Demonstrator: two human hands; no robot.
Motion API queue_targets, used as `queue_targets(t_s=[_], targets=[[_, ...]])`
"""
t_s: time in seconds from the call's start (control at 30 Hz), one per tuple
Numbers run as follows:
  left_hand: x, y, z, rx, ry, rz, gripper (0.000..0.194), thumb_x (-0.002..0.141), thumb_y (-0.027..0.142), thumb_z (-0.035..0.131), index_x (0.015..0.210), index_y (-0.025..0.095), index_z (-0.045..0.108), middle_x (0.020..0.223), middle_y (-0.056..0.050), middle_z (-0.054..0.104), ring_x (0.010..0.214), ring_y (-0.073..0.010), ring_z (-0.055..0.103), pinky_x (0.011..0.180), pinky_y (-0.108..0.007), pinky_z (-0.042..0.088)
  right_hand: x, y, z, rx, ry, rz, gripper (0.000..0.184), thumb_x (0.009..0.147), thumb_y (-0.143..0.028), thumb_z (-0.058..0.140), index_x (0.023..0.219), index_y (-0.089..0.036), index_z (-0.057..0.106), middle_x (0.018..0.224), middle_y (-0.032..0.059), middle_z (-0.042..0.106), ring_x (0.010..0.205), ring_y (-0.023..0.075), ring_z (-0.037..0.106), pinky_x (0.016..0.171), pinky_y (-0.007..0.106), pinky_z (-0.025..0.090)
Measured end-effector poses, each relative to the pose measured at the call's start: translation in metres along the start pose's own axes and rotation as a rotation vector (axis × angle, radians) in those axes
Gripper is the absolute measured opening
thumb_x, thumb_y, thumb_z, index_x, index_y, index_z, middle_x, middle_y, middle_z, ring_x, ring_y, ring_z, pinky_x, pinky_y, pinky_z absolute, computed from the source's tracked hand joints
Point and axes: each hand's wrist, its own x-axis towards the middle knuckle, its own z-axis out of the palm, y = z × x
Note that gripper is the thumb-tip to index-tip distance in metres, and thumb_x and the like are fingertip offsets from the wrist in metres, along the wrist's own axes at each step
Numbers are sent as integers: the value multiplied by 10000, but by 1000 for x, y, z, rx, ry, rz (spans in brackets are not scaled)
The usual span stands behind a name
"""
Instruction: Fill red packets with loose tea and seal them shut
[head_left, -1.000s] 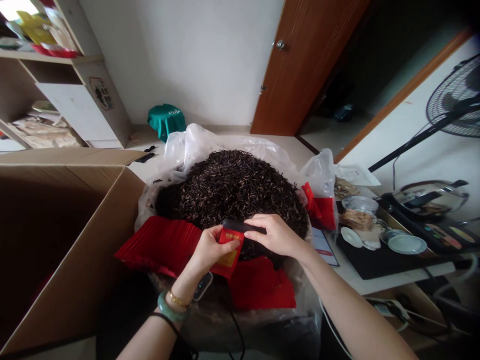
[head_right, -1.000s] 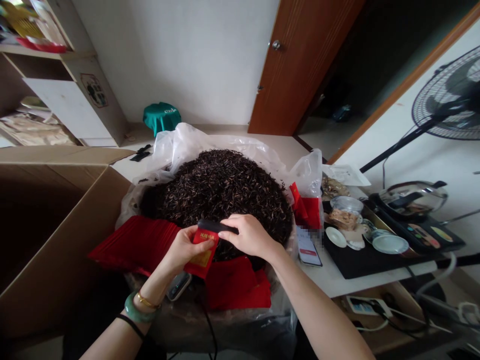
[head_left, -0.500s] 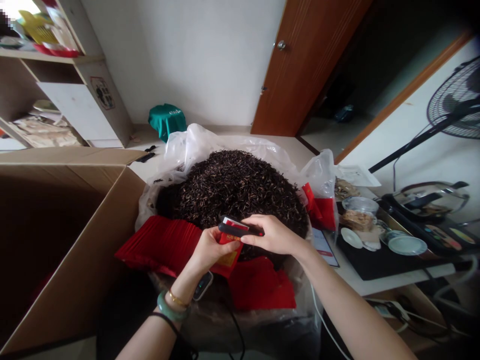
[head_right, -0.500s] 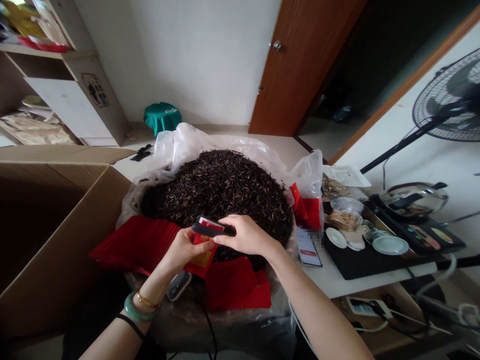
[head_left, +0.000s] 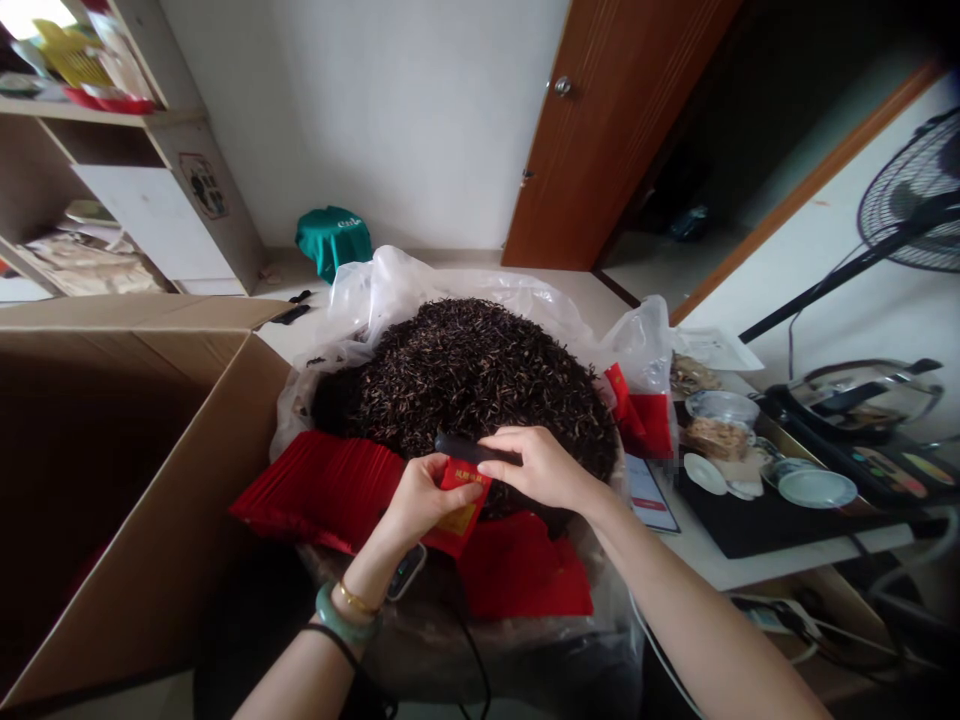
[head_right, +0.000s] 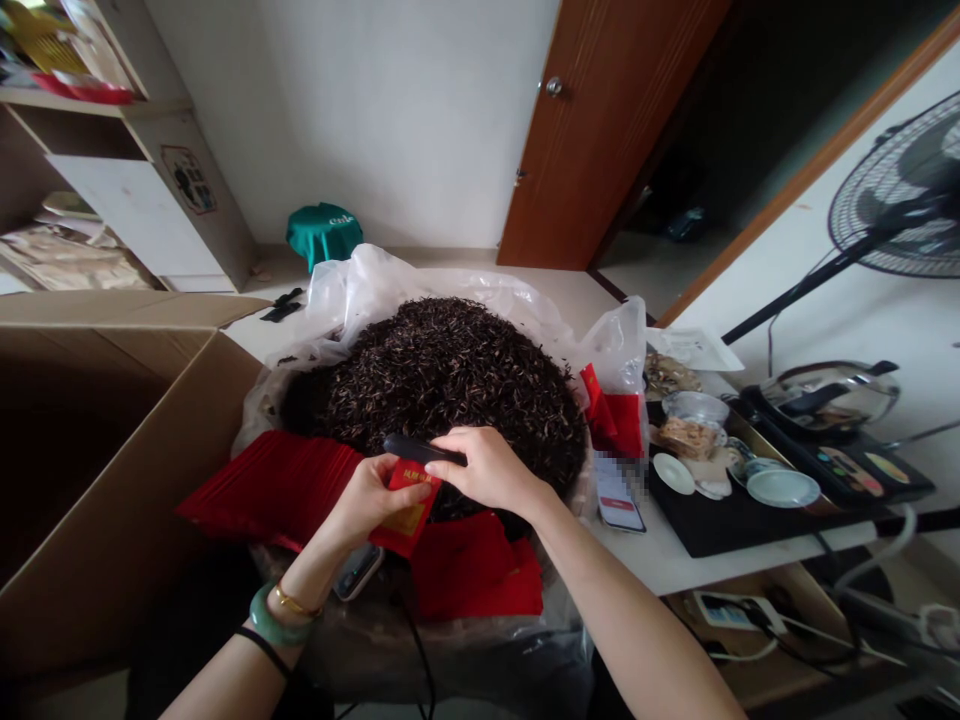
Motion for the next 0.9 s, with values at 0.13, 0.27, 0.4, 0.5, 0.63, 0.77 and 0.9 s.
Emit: queue_targets(t_s=[0.13,0.27,0.4,0.5,0.63,0.77,0.9], targets=[[1,-1,0,2,-5,16,359,475,364,836,664,123,648,584,15,637,504,-100,527,496,-203,412,-1,-2,1,-7,6,-6,179,822,-201,648,974,-176,739,885,52,725,810,186,657,730,266,467],[1,-2,0,7,-7,26,361,486,375,830,665,125,643,580,17,627,507,-99,519,490,-199,406,0,-3,2,-8,10,-8,168,825,-196,644,963,-177,738,873,48,721,800,182,656,715,260,466],[1,0,0,33,8,40,364,501,393,820,679,124,652,600,10,635,525,-106,526,493,-200,411,-1,-2,3,-20,15,-5,174,825,-208,643,969,-177,736,870,48,722,793,183,657,701,258,469],[1,1,0,64,35,59,374,522,421,805,696,119,669,621,-2,653,532,-114,538,490,-201,409,-1,-1,4,-21,24,-8,173,830,-215,636,970,-185,735,868,44,722,792,180,657,703,257,470],[2,0,-1,92,66,89,389,535,439,797,720,115,685,651,-13,676,551,-126,557,502,-206,416,-1,1,6,-36,34,-15,165,826,-211,640,959,-189,735,859,42,721,789,179,656,709,260,472],[4,-2,-2,108,73,100,402,549,439,791,761,109,701,677,-22,690,572,-134,567,517,-211,423,-1,3,8,-48,38,-22,160,831,-217,635,953,-187,733,857,45,719,785,178,655,701,258,472],[6,-4,-3,110,83,117,419,557,446,791,790,106,716,724,-39,712,608,-150,592,539,-219,443,-1,2,10,-40,30,-22,161,837,-219,626,955,-185,730,863,49,718,791,178,652,696,256,473]])
